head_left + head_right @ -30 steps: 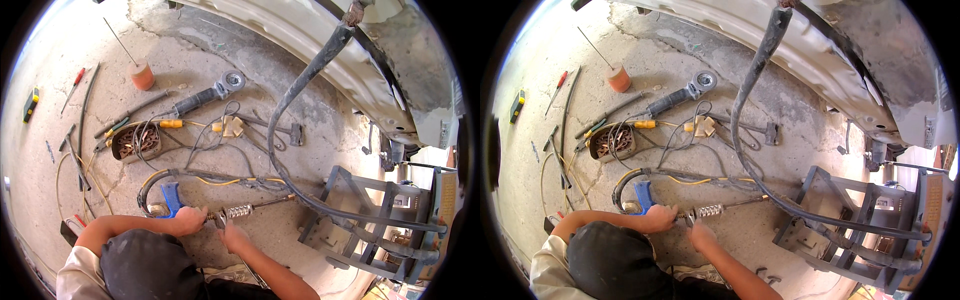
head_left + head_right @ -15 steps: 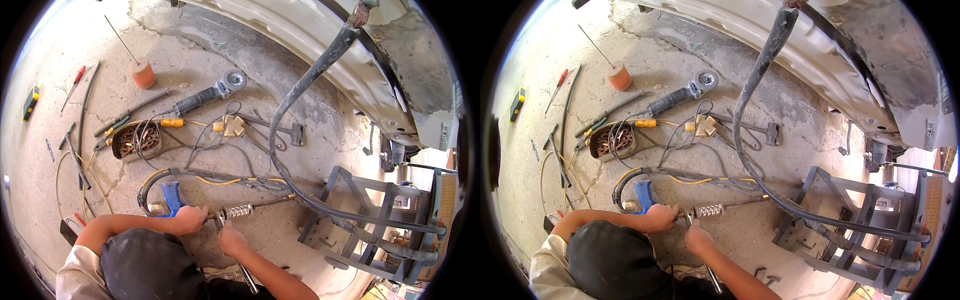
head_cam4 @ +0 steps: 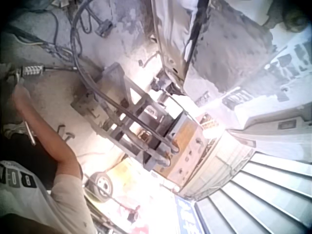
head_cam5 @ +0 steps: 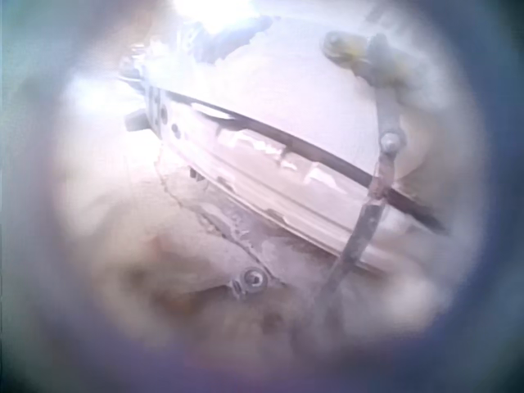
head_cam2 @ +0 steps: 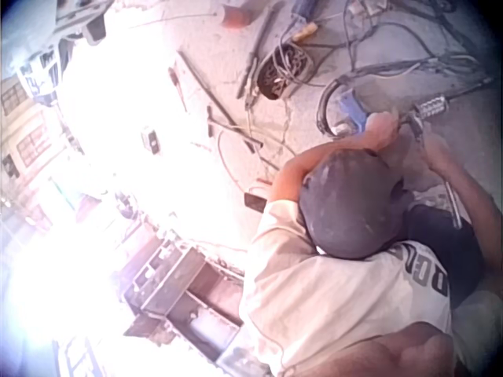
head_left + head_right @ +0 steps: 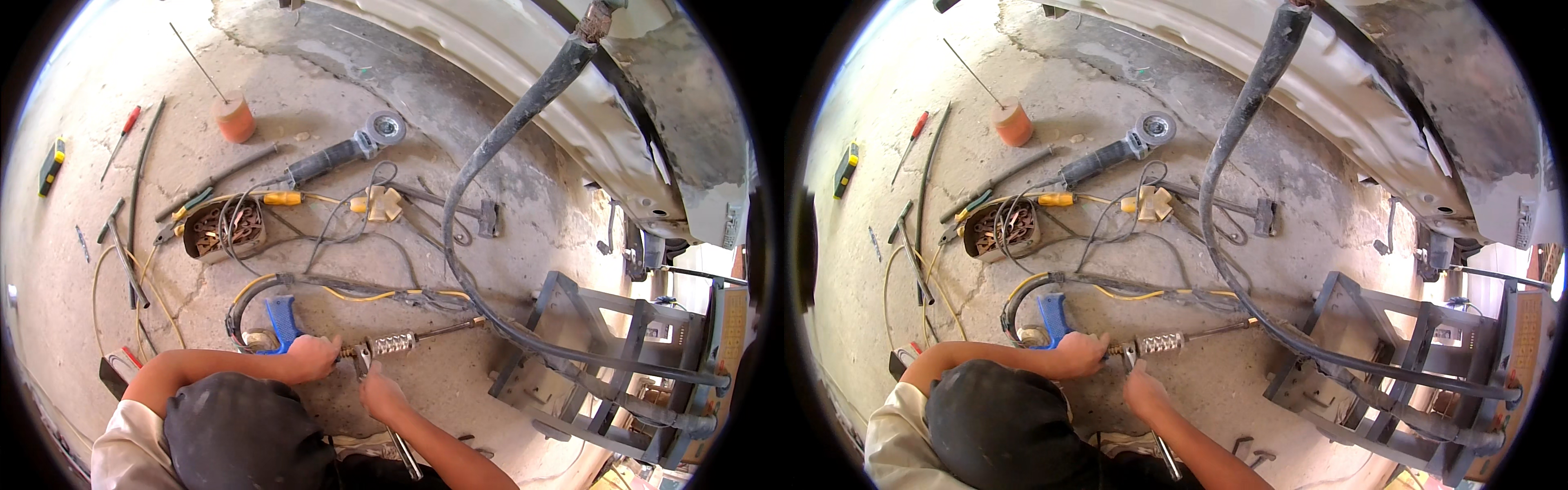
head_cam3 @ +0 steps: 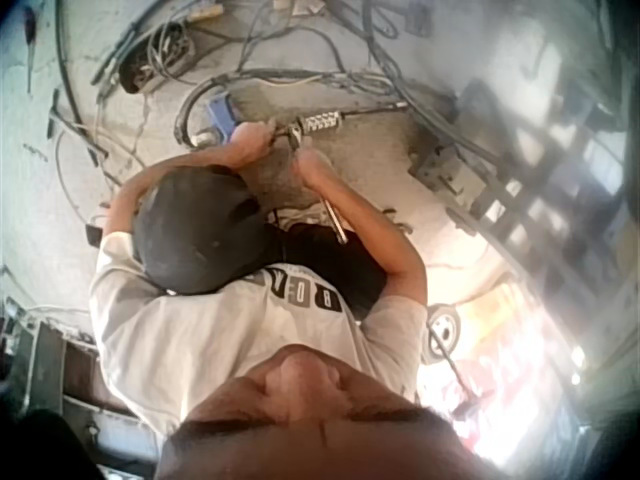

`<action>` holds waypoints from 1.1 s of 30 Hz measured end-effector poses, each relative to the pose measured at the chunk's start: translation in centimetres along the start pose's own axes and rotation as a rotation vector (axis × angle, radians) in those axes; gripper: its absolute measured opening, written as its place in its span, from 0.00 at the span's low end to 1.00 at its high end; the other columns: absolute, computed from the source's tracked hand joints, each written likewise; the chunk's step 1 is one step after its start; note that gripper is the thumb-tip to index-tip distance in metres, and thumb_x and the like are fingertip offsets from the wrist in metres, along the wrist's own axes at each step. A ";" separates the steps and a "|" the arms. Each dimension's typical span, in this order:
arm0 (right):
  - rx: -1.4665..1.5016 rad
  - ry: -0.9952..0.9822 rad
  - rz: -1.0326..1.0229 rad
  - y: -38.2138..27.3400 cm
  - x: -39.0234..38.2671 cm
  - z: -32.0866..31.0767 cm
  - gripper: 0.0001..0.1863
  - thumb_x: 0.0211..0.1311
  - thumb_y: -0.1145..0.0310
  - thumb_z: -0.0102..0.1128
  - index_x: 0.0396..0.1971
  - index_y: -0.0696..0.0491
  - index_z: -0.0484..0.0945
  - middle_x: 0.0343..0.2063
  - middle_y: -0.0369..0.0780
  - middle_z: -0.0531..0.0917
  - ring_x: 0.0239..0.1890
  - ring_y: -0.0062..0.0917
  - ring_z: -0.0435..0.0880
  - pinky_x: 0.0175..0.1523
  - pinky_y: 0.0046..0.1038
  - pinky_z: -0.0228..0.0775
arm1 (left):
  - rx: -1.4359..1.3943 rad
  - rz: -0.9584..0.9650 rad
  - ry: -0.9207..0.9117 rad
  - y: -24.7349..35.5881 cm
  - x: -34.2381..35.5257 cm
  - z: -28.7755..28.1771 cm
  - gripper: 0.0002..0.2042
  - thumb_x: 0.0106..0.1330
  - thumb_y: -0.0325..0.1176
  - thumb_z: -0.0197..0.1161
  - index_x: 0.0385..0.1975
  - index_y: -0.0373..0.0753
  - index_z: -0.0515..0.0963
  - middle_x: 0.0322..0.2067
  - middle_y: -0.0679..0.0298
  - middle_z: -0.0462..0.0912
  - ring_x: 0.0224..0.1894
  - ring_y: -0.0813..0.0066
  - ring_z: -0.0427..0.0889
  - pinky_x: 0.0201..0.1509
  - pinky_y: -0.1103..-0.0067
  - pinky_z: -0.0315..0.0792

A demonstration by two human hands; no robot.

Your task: The person uses a hammer and a metal bar to tap and smooth a damaged area on the rear bumper of a white car. They then switch to a pneumatic tool to work on the lower section of the bumper.

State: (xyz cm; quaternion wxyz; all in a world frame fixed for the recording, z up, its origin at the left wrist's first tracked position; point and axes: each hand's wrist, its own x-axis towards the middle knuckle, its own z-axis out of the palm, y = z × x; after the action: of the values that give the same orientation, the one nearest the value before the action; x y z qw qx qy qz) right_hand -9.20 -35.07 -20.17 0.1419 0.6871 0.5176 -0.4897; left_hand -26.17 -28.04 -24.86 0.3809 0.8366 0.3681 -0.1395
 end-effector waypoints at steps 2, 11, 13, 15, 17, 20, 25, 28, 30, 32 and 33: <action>-0.010 -0.010 0.006 -0.2 0.1 -0.2 0.15 0.58 0.66 0.47 0.36 0.63 0.58 0.21 0.58 0.77 0.28 0.53 0.77 0.34 0.49 0.67 | 0.011 -0.005 -0.016 0.0 0.1 -0.1 0.19 0.52 0.38 0.59 0.37 0.30 0.66 0.18 0.55 0.78 0.22 0.57 0.80 0.21 0.66 0.71; -0.032 0.037 0.030 -0.5 -0.2 -0.8 0.17 0.59 0.63 0.47 0.36 0.63 0.60 0.24 0.58 0.78 0.30 0.53 0.78 0.36 0.48 0.68 | 0.016 0.008 -0.012 0.0 0.1 -0.2 0.20 0.52 0.38 0.60 0.37 0.30 0.66 0.20 0.54 0.78 0.24 0.58 0.80 0.23 0.68 0.72; -0.003 0.040 0.028 -0.2 -0.2 -0.3 0.16 0.59 0.63 0.46 0.36 0.63 0.60 0.24 0.58 0.78 0.30 0.53 0.78 0.36 0.49 0.68 | 0.019 0.004 -0.032 0.0 0.0 -0.1 0.20 0.52 0.38 0.60 0.38 0.30 0.66 0.20 0.54 0.78 0.24 0.58 0.80 0.23 0.67 0.72; 0.008 0.042 -0.009 -0.2 -0.1 -0.1 0.16 0.59 0.64 0.46 0.36 0.63 0.60 0.23 0.58 0.77 0.30 0.53 0.78 0.36 0.49 0.68 | 0.021 -0.002 -0.016 -0.1 0.0 0.1 0.20 0.52 0.38 0.60 0.38 0.31 0.66 0.20 0.54 0.78 0.24 0.58 0.80 0.23 0.67 0.72; -0.001 0.034 -0.019 0.2 0.1 0.1 0.16 0.59 0.64 0.46 0.36 0.63 0.60 0.23 0.58 0.77 0.30 0.54 0.77 0.36 0.49 0.68 | 0.005 -0.009 -0.010 0.0 0.0 0.3 0.20 0.52 0.38 0.60 0.38 0.31 0.66 0.20 0.54 0.78 0.24 0.57 0.80 0.23 0.66 0.72; -0.021 0.021 0.000 -0.1 0.6 0.2 0.16 0.59 0.64 0.46 0.36 0.63 0.60 0.23 0.58 0.77 0.31 0.54 0.77 0.37 0.49 0.67 | -0.012 -0.020 -0.009 -0.1 0.1 0.1 0.19 0.52 0.38 0.60 0.38 0.32 0.66 0.20 0.54 0.78 0.24 0.56 0.80 0.23 0.65 0.72; 0.013 0.098 0.059 -0.9 1.0 0.3 0.17 0.61 0.61 0.47 0.36 0.61 0.61 0.26 0.59 0.78 0.33 0.54 0.77 0.38 0.49 0.67 | -0.013 -0.027 -0.011 -0.2 0.3 0.1 0.19 0.50 0.38 0.61 0.36 0.32 0.66 0.20 0.54 0.78 0.24 0.56 0.80 0.24 0.65 0.72; -0.015 0.127 0.103 -0.7 1.3 0.6 0.18 0.62 0.58 0.47 0.37 0.61 0.62 0.27 0.57 0.78 0.34 0.53 0.77 0.38 0.49 0.67 | -0.038 -0.024 -0.005 0.0 0.3 -0.5 0.20 0.49 0.38 0.62 0.36 0.32 0.66 0.20 0.54 0.78 0.24 0.56 0.80 0.24 0.65 0.72; 0.018 0.117 0.074 -1.2 1.0 0.4 0.18 0.62 0.59 0.45 0.39 0.60 0.63 0.27 0.56 0.79 0.34 0.52 0.78 0.39 0.48 0.68 | -0.027 -0.030 -0.046 -0.3 0.3 -0.5 0.20 0.49 0.38 0.62 0.36 0.32 0.66 0.21 0.53 0.78 0.25 0.56 0.80 0.25 0.66 0.73; 0.015 0.122 0.114 -1.4 1.4 0.6 0.17 0.62 0.60 0.43 0.39 0.60 0.64 0.28 0.54 0.80 0.34 0.50 0.79 0.38 0.48 0.69 | -0.028 -0.027 -0.051 -0.3 0.5 -0.8 0.20 0.49 0.39 0.63 0.36 0.33 0.66 0.21 0.52 0.79 0.25 0.55 0.80 0.26 0.65 0.73; -0.008 0.124 0.169 -1.4 1.9 1.1 0.16 0.62 0.61 0.41 0.39 0.60 0.65 0.28 0.53 0.80 0.34 0.49 0.79 0.38 0.48 0.69 | -0.041 -0.026 -0.037 -0.1 0.4 -1.0 0.20 0.48 0.39 0.63 0.35 0.34 0.67 0.22 0.52 0.79 0.26 0.54 0.80 0.27 0.64 0.73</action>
State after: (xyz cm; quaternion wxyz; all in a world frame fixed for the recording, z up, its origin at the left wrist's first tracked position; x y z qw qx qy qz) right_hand -10.98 -34.16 -21.84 0.1529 0.7567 0.4677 -0.4304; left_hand -26.02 -27.07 -24.44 0.4029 0.8210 0.3748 -0.1524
